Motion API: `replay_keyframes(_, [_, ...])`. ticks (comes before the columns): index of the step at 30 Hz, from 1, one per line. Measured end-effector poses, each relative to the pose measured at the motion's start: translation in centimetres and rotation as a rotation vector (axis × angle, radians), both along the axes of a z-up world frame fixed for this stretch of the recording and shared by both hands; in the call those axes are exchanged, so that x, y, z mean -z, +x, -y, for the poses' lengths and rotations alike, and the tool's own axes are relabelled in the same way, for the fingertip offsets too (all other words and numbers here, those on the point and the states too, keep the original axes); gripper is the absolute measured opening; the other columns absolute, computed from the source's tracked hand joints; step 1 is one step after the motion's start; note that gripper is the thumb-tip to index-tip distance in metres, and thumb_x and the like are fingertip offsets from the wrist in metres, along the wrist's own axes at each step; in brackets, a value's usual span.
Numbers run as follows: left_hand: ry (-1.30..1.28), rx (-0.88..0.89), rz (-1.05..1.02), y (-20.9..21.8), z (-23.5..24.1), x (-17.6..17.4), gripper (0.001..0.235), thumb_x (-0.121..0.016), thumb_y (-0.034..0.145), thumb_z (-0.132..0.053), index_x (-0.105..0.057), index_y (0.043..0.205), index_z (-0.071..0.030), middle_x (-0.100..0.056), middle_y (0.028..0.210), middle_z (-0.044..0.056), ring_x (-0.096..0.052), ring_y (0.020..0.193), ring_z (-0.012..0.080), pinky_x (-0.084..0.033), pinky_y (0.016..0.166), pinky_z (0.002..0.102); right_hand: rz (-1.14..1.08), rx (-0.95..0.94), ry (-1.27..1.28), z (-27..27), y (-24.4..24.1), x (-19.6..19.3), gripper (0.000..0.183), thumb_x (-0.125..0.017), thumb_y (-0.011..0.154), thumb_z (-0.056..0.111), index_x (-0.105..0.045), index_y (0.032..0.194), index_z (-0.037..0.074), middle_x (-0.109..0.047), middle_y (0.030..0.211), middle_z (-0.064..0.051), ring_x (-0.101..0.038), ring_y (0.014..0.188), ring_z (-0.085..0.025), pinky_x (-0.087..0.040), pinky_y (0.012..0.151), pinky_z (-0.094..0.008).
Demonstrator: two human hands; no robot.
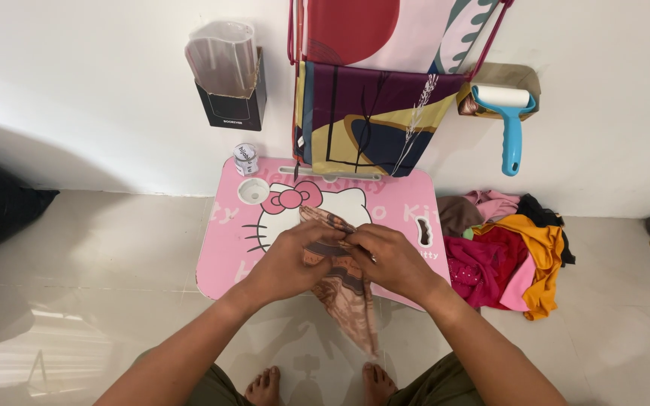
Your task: The person folds a patterned scarf on a pink Hello Kitty tray, using a lint roller to clean the fabric before and during the folding process. They then place the folded scarf into a clear plastic bag and seal it.
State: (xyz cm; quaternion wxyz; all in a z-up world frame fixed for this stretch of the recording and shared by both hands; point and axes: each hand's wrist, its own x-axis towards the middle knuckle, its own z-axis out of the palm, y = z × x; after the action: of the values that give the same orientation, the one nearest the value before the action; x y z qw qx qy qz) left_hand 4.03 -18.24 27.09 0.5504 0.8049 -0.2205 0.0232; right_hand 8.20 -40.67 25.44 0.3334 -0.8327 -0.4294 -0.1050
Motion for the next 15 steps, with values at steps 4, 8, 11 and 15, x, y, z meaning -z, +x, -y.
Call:
replay_keyframes(4, [0.071,-0.059,0.147,1.1,0.4,3.2,0.039,-0.082,0.075,-0.007,-0.075,0.114,-0.009,-0.062,0.114,0.012,-0.060,0.116,0.0394,-0.049,0.102,0.050,-0.001,-0.036,0.048,0.2,-0.2,-1.0,0.010,-0.070,0.088,-0.001,-0.072,0.096,0.005,-0.070,0.082,-0.011,-0.073,0.079,-0.033,-0.060,0.069,-0.041])
replay_keyframes(8, [0.138,-0.053,0.233,1.7,0.5,3.8,0.032,-0.086,0.075,-0.018,-0.073,0.104,-0.014,-0.052,0.125,0.008,-0.050,0.128,0.0384,-0.042,0.107,0.053,-0.009,-0.128,0.110,0.6,-0.6,-2.3,0.016,-0.068,0.086,-0.006,-0.074,0.096,0.005,-0.071,0.081,-0.012,-0.072,0.079,-0.035,-0.060,0.070,-0.043])
replay_keyframes(11, [0.195,0.009,0.216,2.2,0.2,3.8,0.030,-0.086,0.072,-0.023,-0.074,0.098,-0.012,-0.048,0.141,0.010,-0.040,0.139,0.0425,-0.035,0.110,0.060,-0.027,-0.169,0.170,0.9,-0.5,-2.9,0.017,-0.068,0.083,-0.009,-0.074,0.093,0.004,-0.070,0.078,-0.013,-0.071,0.074,-0.038,-0.059,0.068,-0.046])
replay_keyframes(15, [0.422,0.098,0.100,3.0,-1.2,5.1,0.036,-0.084,0.072,-0.032,-0.077,0.098,-0.008,-0.042,0.155,0.012,-0.027,0.150,0.0438,-0.024,0.115,0.069,-0.047,-0.180,0.245,2.0,-0.1,-2.7,0.015,-0.070,0.081,-0.008,-0.075,0.089,0.003,-0.071,0.076,-0.013,-0.071,0.071,-0.038,-0.058,0.066,-0.046])
